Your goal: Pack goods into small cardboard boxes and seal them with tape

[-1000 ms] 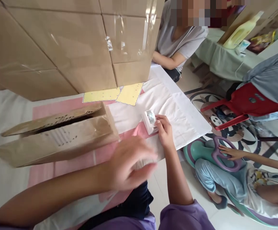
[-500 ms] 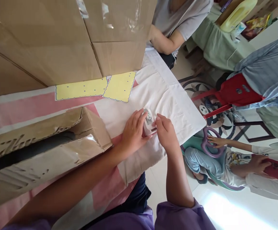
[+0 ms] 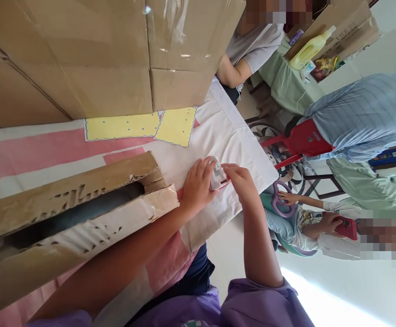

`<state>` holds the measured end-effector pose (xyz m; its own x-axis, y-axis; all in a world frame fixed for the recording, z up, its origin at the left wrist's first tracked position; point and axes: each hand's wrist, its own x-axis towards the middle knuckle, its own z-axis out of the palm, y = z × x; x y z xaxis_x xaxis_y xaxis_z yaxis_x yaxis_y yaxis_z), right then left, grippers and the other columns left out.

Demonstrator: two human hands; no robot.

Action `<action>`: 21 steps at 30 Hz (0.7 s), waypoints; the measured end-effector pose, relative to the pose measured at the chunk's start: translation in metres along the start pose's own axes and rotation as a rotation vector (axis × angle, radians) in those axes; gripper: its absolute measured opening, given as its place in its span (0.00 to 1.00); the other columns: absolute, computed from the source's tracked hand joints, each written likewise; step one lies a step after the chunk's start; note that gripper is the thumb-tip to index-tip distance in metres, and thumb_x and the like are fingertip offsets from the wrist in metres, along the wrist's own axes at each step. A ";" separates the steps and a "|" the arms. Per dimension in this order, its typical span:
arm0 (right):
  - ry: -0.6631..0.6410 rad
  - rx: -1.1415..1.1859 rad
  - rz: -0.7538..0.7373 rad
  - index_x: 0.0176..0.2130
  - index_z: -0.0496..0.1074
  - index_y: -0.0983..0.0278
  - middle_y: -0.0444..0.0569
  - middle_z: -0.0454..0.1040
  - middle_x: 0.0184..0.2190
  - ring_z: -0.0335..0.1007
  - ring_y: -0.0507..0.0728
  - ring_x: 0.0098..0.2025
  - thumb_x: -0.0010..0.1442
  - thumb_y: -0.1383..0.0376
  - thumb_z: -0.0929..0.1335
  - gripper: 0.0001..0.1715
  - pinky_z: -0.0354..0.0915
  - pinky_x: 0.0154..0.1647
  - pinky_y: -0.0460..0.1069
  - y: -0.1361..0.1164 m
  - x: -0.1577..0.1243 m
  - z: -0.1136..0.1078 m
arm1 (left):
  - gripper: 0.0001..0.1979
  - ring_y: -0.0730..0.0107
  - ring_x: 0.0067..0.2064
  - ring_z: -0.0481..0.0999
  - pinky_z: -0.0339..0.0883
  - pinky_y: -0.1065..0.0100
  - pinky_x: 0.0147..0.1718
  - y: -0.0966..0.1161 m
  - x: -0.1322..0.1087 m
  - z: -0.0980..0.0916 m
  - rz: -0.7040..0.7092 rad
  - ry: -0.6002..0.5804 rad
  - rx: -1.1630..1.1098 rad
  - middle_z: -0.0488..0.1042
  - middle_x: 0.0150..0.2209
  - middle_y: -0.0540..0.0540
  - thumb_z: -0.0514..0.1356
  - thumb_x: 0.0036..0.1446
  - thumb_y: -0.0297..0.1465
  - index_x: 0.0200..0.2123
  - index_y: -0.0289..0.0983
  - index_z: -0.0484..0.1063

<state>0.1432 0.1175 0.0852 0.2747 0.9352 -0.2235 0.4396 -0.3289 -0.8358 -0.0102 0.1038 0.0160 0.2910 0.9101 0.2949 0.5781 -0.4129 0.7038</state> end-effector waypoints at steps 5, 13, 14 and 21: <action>0.012 -0.056 -0.040 0.18 0.71 0.61 0.54 0.83 0.46 0.74 0.68 0.54 0.50 0.42 0.74 0.28 0.65 0.58 0.59 0.011 -0.014 -0.003 | 0.47 0.41 0.73 0.58 0.60 0.46 0.68 -0.005 -0.002 0.009 0.025 0.048 0.001 0.58 0.74 0.39 0.70 0.54 0.32 0.72 0.39 0.53; 0.072 -0.040 -0.063 0.20 0.70 0.61 0.53 0.80 0.49 0.74 0.64 0.53 0.57 0.48 0.71 0.24 0.65 0.57 0.57 0.043 -0.034 0.000 | 0.43 0.40 0.73 0.57 0.60 0.44 0.69 -0.008 0.000 0.018 0.013 0.055 -0.038 0.59 0.73 0.39 0.68 0.58 0.36 0.73 0.40 0.54; 0.078 -0.041 -0.070 0.19 0.69 0.61 0.53 0.80 0.48 0.74 0.64 0.52 0.57 0.47 0.71 0.25 0.66 0.56 0.57 0.047 -0.034 0.002 | 0.42 0.40 0.73 0.57 0.61 0.44 0.69 -0.008 0.001 0.019 0.012 0.051 -0.037 0.59 0.73 0.39 0.67 0.60 0.38 0.73 0.40 0.54; 0.285 -0.180 -0.127 0.27 0.72 0.61 0.57 0.79 0.45 0.74 0.65 0.50 0.56 0.44 0.71 0.23 0.66 0.55 0.58 0.058 -0.043 0.006 | 0.31 0.41 0.73 0.58 0.62 0.41 0.68 0.020 -0.017 -0.022 0.164 0.115 -0.122 0.60 0.71 0.34 0.62 0.64 0.27 0.69 0.39 0.60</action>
<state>0.1517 0.0595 0.0434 0.4249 0.9040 0.0468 0.6222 -0.2541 -0.7404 -0.0205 0.0807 0.0398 0.2810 0.8319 0.4784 0.4320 -0.5548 0.7110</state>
